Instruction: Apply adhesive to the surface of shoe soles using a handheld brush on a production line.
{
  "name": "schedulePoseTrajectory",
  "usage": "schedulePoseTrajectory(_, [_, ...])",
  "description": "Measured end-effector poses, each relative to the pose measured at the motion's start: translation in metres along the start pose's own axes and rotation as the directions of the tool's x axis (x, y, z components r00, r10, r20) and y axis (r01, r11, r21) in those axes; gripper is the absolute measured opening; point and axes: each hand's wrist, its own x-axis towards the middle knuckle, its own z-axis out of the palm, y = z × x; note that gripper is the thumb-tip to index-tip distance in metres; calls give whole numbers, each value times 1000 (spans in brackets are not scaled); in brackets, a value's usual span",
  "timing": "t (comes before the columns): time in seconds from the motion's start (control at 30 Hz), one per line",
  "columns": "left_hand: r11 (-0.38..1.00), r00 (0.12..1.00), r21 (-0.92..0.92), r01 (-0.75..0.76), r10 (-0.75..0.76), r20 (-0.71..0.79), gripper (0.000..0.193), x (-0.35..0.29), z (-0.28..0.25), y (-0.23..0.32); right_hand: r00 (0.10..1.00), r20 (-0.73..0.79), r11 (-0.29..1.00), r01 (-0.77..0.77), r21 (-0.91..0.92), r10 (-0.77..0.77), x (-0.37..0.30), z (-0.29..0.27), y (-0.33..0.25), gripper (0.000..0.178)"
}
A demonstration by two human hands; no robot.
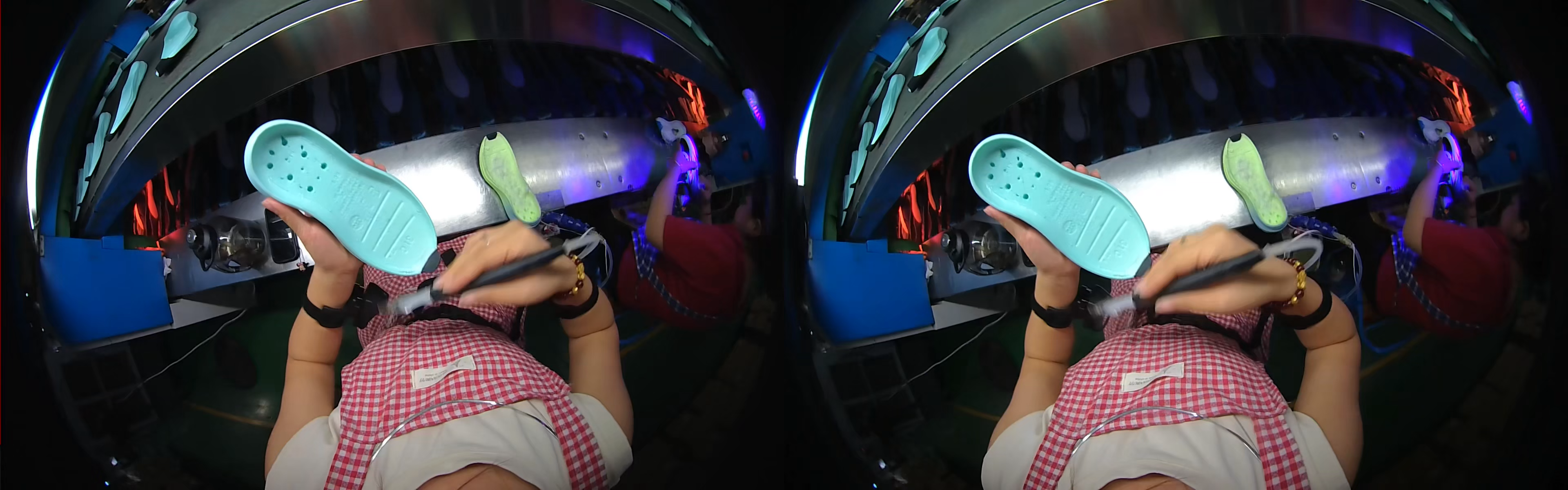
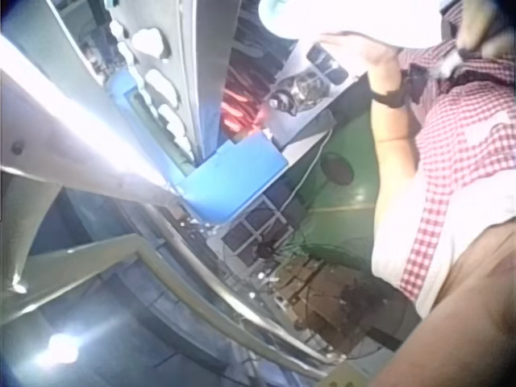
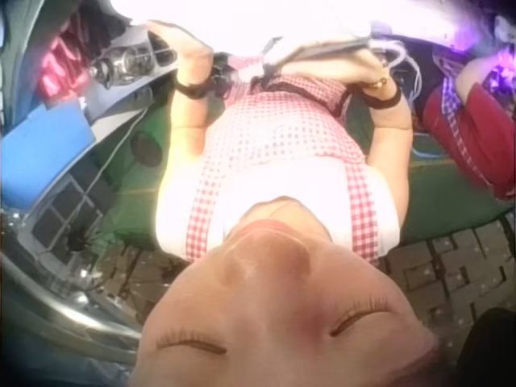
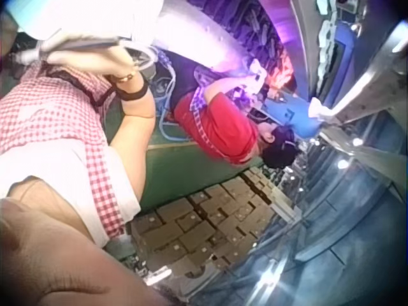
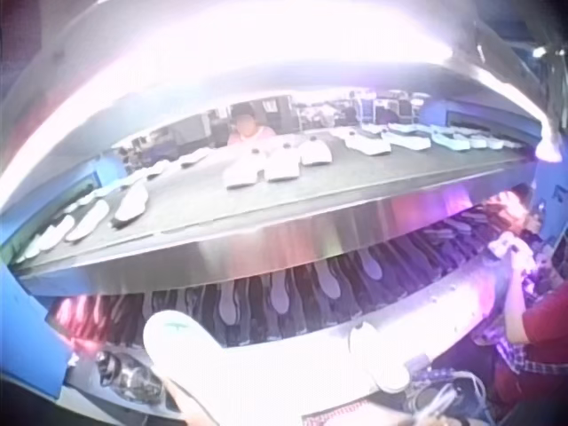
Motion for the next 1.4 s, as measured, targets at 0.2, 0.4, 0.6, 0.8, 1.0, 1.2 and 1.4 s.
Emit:
schedulePoseTrajectory(0.2, [989,996,-146,-23,10,-94,92,2,13,0,993,-98,996,-62,60,68,-5,7,29,22])
schedulePoseTrajectory(0.4, [987,992,-151,50,-66,-106,82,3,39,22,946,-257,749,22,662,199,1,11,34,15])
schedulePoseTrajectory(0.6, [908,993,-408,98,-115,-18,68,-22,58,3,900,-324,704,28,710,291,11,31,16,17])
schedulePoseTrajectory(0.8, [975,989,-205,91,-113,-98,63,-14,44,5,884,-373,936,-168,310,282,17,20,-1,19])
schedulePoseTrajectory(1.0, [962,985,-239,130,-153,-82,62,-6,40,7,961,-269,990,-24,140,61,20,8,-3,20])
schedulePoseTrajectory(1.2, [981,976,-105,161,-174,-129,62,1,39,11,988,-144,994,44,-105,-59,26,-7,-3,20])
schedulePoseTrajectory(1.4, [911,942,-259,323,-336,-10,56,8,33,16,987,-7,980,159,-118,-161,18,1,-5,19])
